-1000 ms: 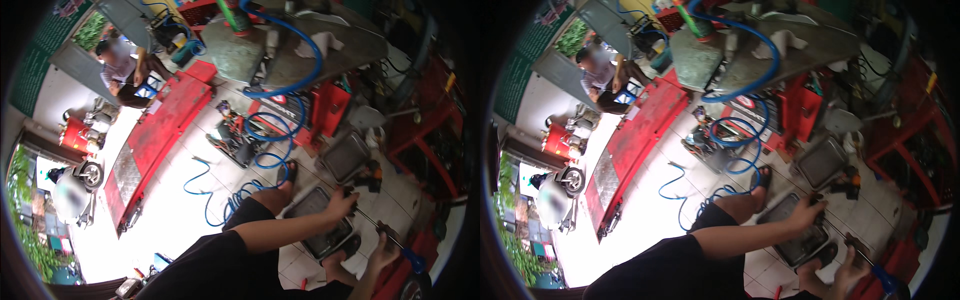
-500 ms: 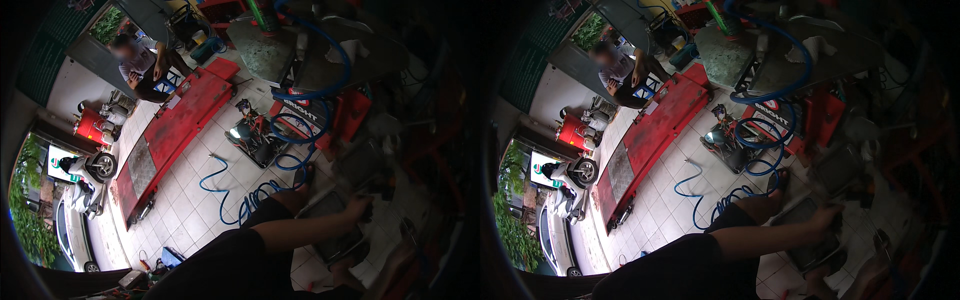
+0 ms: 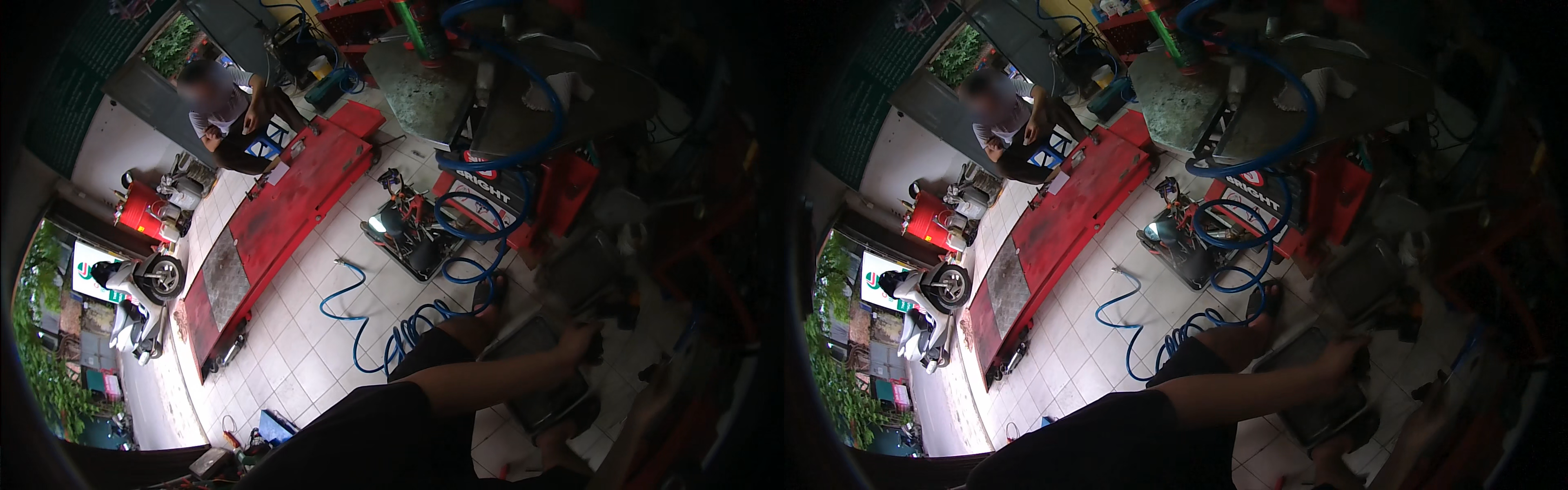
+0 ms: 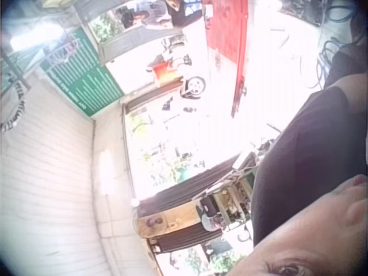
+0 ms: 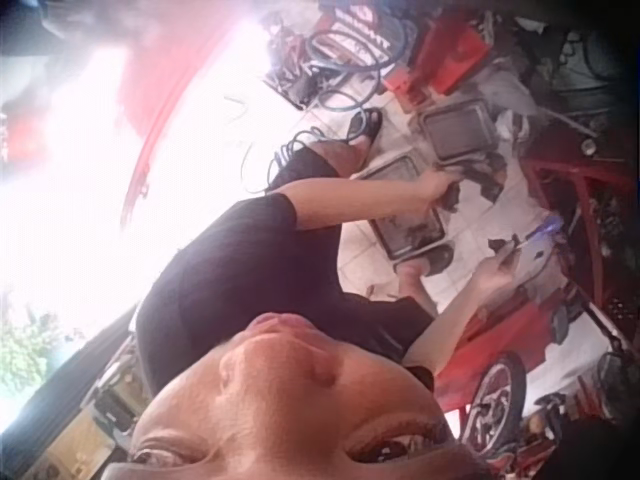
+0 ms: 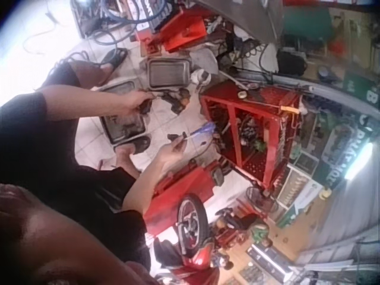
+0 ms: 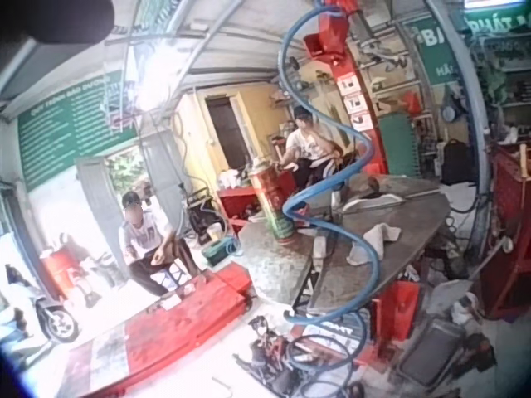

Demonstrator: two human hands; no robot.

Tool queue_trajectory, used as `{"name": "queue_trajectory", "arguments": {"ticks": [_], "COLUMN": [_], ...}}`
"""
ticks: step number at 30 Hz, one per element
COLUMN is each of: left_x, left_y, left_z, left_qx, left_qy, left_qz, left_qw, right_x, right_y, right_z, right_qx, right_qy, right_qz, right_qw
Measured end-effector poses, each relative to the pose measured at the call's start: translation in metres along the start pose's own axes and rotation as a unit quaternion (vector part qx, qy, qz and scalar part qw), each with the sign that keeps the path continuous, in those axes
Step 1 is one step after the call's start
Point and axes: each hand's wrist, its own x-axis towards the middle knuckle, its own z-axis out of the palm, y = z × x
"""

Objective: The person holds a starter motor over a tray, uses a screwdriver to loosen a fastener, and then pulls the starter motor casing apart to show the internal components.

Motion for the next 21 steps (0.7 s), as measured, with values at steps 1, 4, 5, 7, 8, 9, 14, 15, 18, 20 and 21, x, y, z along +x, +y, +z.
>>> {"name": "queue_trajectory", "arguments": {"ticks": [1, 4, 5, 7, 8, 9, 14, 15, 18, 20, 21], "left_x": [0.001, 0.005, 0.005, 0.005, 0.005, 0.004, 0.014, 0.014, -0.009, -0.032, -0.025], "left_y": [-0.002, -0.001, 0.0, 0.002, 0.003, 0.004, -0.002, 0.002, 0.019, 0.032, 0.032], "left_z": [0.001, -0.006, -0.007, -0.002, 0.0, 0.0, -0.019, -0.026, -0.007, 0.021, 0.018], "left_qx": [-0.001, -0.022, -0.024, -0.022, -0.008, 0.004, -0.021, -0.033, -0.047, -0.044, -0.052], "left_qy": [-0.002, -0.012, -0.006, -0.006, 0.0, 0.009, -0.025, -0.031, -0.042, -0.002, -0.017], "left_qz": [-0.006, -0.011, -0.008, -0.01, -0.012, -0.009, -0.03, -0.023, 0.001, 0.015, 0.03], "left_qw": [1.0, 1.0, 1.0, 1.0, 1.0, 1.0, 0.999, 0.999, 0.998, 0.999, 0.998], "right_x": [0.004, 0.002, 0.002, 0.006, 0.008, 0.023, 0.031, 0.016, 0.018, 0.027, 0.007], "right_y": [0.008, -0.011, -0.02, -0.007, 0.011, 0.06, 0.088, 0.033, 0.056, 0.106, 0.088], "right_z": [-0.005, 0.001, 0.006, 0.001, -0.002, -0.033, -0.02, 0.021, 0.02, 0.002, 0.033], "right_qx": [-0.03, -0.134, -0.172, -0.239, -0.268, -0.159, -0.049, -0.024, -0.076, -0.124, -0.163], "right_qy": [0.006, -0.081, -0.127, -0.063, -0.035, -0.084, -0.033, -0.054, -0.055, -0.102, -0.03], "right_qz": [-0.027, 0.047, 0.096, 0.034, 0.002, -0.007, 0.036, 0.1, 0.169, 0.277, 0.099], "right_qw": [0.999, 0.986, 0.972, 0.968, 0.963, 0.984, 0.998, 0.993, 0.981, 0.947, 0.981]}}
